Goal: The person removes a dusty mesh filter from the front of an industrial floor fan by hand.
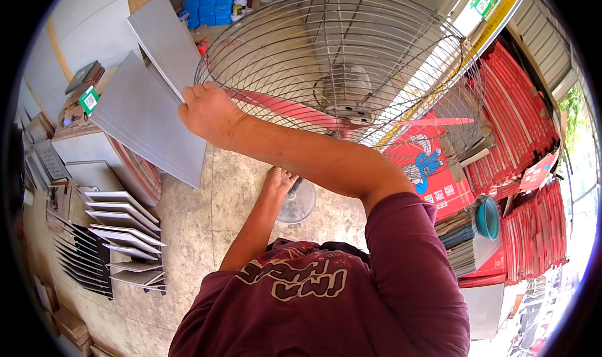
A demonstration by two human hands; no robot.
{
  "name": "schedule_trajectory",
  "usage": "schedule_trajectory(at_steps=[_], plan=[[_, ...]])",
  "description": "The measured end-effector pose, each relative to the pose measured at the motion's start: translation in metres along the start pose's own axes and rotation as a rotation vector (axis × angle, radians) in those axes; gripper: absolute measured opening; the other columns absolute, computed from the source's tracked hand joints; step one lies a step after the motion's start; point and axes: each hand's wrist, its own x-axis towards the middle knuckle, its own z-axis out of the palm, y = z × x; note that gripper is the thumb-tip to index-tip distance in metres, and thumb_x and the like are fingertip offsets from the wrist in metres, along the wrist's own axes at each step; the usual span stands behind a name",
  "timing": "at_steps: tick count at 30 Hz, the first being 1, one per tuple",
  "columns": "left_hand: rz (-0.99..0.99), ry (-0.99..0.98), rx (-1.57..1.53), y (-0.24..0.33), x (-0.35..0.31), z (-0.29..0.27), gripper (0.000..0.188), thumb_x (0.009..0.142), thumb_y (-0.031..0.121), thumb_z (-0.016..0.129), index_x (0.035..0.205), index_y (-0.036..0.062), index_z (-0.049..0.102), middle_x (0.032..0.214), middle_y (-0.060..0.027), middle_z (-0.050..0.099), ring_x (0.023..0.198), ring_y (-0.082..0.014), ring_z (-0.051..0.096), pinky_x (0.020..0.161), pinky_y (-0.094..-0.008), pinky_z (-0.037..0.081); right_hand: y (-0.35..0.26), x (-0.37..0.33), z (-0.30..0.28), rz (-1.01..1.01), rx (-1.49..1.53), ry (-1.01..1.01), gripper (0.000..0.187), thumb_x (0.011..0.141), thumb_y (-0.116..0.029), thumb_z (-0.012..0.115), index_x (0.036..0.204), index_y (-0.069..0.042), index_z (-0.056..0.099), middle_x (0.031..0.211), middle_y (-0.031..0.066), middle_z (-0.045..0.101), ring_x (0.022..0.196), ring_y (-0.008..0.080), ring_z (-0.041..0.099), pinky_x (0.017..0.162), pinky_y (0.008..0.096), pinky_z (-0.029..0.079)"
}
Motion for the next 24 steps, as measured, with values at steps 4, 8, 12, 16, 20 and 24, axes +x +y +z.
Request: schedule_trajectory(at_steps=[4,8,12,16,20,24], plan=[[0.023,-0.050,-0.006,0.002,-0.010,0.012,0.026,0.077,0.027,0.067,0.093,0.0107,0.054,0.085,-0.0012,0.058,0.074,-0.0148,0.052,0.078,-0.0333,0.044,0.008,0.002,-0.018,0.053,-0.035,0.045,0.014,0.059,-0.013,0.058,0.071,-0.008,0.052,0.074,0.0056,0.047,0.072,0.0194,0.052,0.062,0.0294,0.041],[0.031,-0.108,0.004,0.008,-0.016,0.020,0.021,0.076,0.021,0.066,0.089,0.0099,0.054,0.082,-0.0032,0.056,0.076,-0.0173,0.052,0.075,-0.0357,0.042,0.022,0.004,-0.037,0.051,-0.083,0.119,0.014,0.061,-0.013,0.058,0.073,-0.008,0.054,0.074,0.0051,0.048,0.073,0.0198,0.052,0.063,0.0301,0.042],[0.055,-0.115,-0.023,0.011,-0.024,0.033,0.020,0.076,0.017,0.065,0.089,0.0091,0.053,0.080,-0.0039,0.054,0.076,-0.0197,0.051,0.076,-0.0380,0.041,0.043,0.006,-0.048,0.043,-0.110,0.156,0.015,0.063,-0.013,0.057,0.077,-0.009,0.058,0.076,0.0041,0.050,0.075,0.0197,0.052,0.066,0.0312,0.041],[0.058,-0.108,-0.064,0.013,-0.034,0.051,0.020,0.076,0.017,0.066,0.090,0.0092,0.053,0.082,-0.0036,0.054,0.077,-0.0192,0.050,0.079,-0.0387,0.039,0.055,0.005,-0.061,0.041,-0.079,0.220,0.011,0.064,-0.012,0.057,0.075,-0.009,0.059,0.076,0.0040,0.053,0.079,0.0204,0.051,0.073,0.0315,0.039],[0.047,-0.134,-0.062,0.015,-0.039,0.058,0.023,0.075,0.018,0.067,0.091,0.0099,0.053,0.084,-0.0028,0.054,0.080,-0.0177,0.049,0.080,-0.0386,0.038,0.068,0.003,-0.071,0.048,-0.055,0.291,0.010,0.065,-0.012,0.057,0.074,-0.011,0.061,0.076,0.0033,0.054,0.080,0.0203,0.051,0.076,0.0321,0.038],[0.052,-0.167,-0.036,0.018,-0.049,0.068,0.026,0.074,0.020,0.069,0.092,0.0108,0.053,0.085,-0.0020,0.054,0.080,-0.0167,0.049,0.080,-0.0378,0.038,0.073,-0.005,-0.105,0.120,-0.096,0.338,0.013,0.066,-0.012,0.058,0.077,-0.011,0.063,0.077,0.0034,0.055,0.077,0.0201,0.052,0.078,0.0333,0.038]])
